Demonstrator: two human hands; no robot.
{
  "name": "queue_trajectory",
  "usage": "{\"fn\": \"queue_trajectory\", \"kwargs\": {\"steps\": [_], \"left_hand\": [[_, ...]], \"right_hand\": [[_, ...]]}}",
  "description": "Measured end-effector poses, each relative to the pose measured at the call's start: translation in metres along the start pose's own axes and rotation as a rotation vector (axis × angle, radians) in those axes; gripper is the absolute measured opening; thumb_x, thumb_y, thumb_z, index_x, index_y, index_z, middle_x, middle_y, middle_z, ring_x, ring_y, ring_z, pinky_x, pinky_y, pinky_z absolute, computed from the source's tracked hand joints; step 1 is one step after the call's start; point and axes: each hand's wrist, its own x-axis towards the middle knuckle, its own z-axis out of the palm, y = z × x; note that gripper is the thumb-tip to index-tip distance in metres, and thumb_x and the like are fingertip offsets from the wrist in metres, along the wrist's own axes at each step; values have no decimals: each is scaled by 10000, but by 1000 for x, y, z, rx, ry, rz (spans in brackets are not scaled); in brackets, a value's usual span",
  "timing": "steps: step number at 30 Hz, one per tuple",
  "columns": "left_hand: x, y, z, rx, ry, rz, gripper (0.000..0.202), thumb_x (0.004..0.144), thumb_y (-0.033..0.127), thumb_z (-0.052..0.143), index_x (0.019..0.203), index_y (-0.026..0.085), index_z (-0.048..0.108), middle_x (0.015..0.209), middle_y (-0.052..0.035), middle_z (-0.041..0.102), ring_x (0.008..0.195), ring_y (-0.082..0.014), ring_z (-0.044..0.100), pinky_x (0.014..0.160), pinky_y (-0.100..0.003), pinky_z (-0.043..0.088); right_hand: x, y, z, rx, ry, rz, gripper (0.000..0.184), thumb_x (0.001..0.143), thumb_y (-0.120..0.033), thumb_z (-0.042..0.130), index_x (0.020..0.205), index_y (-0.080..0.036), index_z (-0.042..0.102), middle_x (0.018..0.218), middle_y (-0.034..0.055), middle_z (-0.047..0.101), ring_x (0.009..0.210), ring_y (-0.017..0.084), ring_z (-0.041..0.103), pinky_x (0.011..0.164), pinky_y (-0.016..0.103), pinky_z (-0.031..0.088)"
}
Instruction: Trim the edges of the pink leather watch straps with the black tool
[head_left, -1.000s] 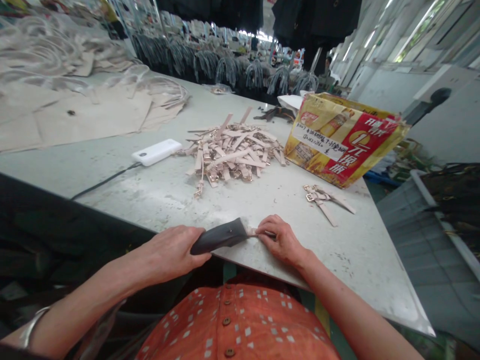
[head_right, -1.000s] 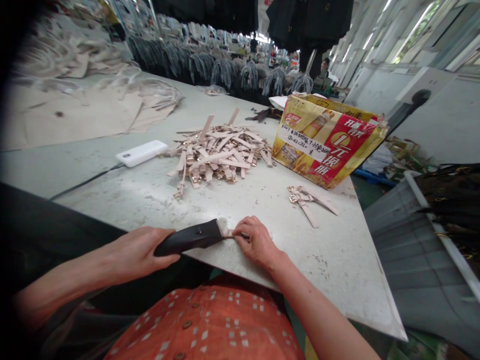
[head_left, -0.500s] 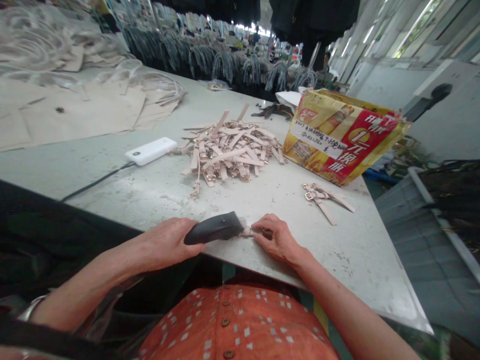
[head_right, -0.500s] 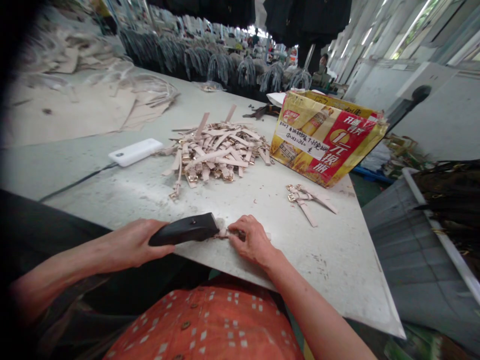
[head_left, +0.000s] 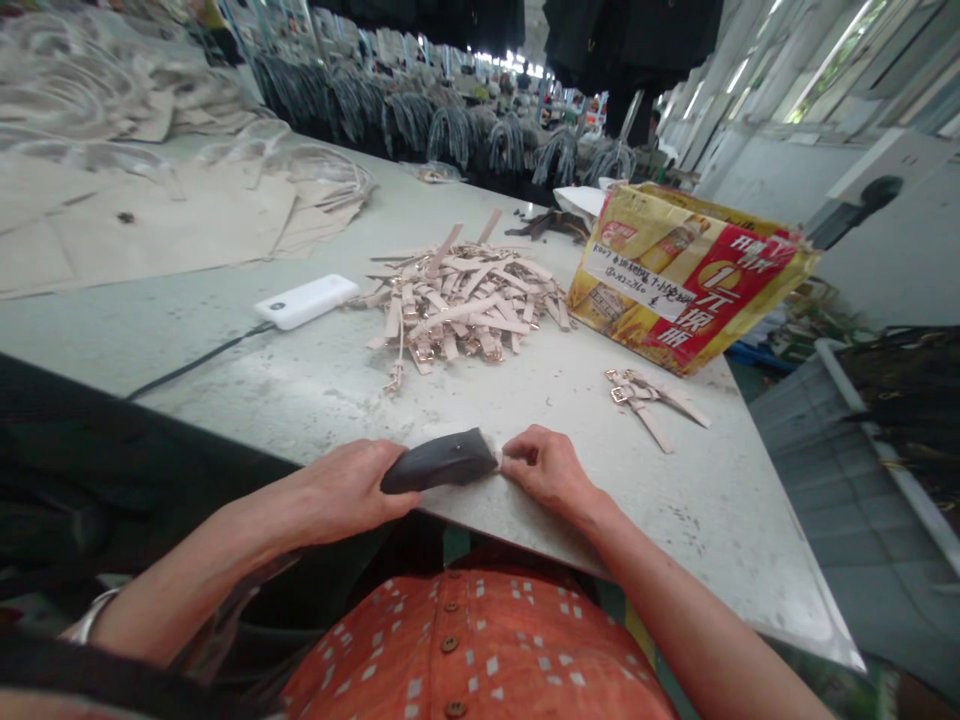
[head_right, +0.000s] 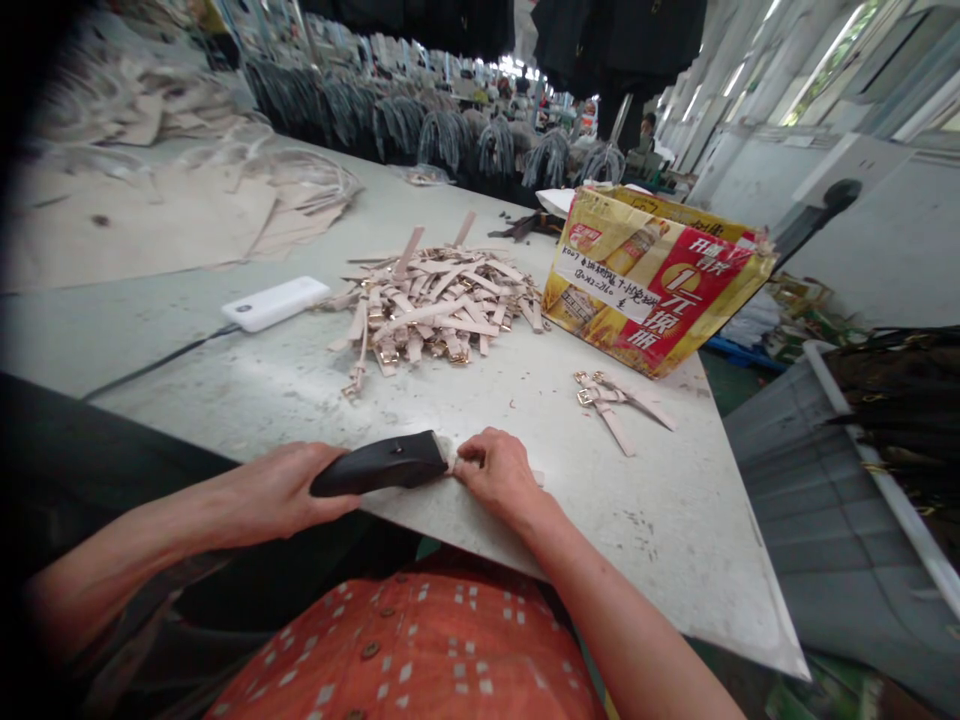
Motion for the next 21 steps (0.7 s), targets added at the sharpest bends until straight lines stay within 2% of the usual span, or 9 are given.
{"fn": "queue_trajectory", "kwargs": {"steps": [4,9,14,17,21], "left_hand": [[-1,-5,3,22,16,36,321,843,551,683,917,258,790,888,-86,882,820,-296,826,715,-352,544],[0,-6,3,19,66,24,332,817,556,730,941,260,812,943,-96,894,865,-312,841,747,-362,559],[0,-6,6,18,79,19,293,823,540,747,911,265,799,880,-81,875,819,-295,819,733,-354,545],[-1,-4,7,22,69,14,279,833,540,745,876,267,780,825,-68,854,784,-285,804,705,-345,530],[-2,-2,7,30,89,6,284,826,535,736,896,264,779,877,-81,867,809,-300,820,723,-357,548]], "right_hand": [[6,0,-2,9,-18,-34,207,917,-89,820,804,-243,900,833,10,746,882,203,704,794,296,477],[6,2,10,-49,57,-39,231,924,-72,779,772,-235,839,895,25,730,865,207,703,785,312,480],[3,3,20,-115,118,-29,159,997,-123,710,890,-234,749,981,35,700,911,215,662,830,312,483],[7,5,19,-30,142,-23,157,1032,-157,653,907,-243,694,972,24,687,917,213,655,845,307,487],[13,10,14,178,162,-7,239,1024,-184,647,795,-245,615,866,3,665,857,202,648,820,297,490]]}}
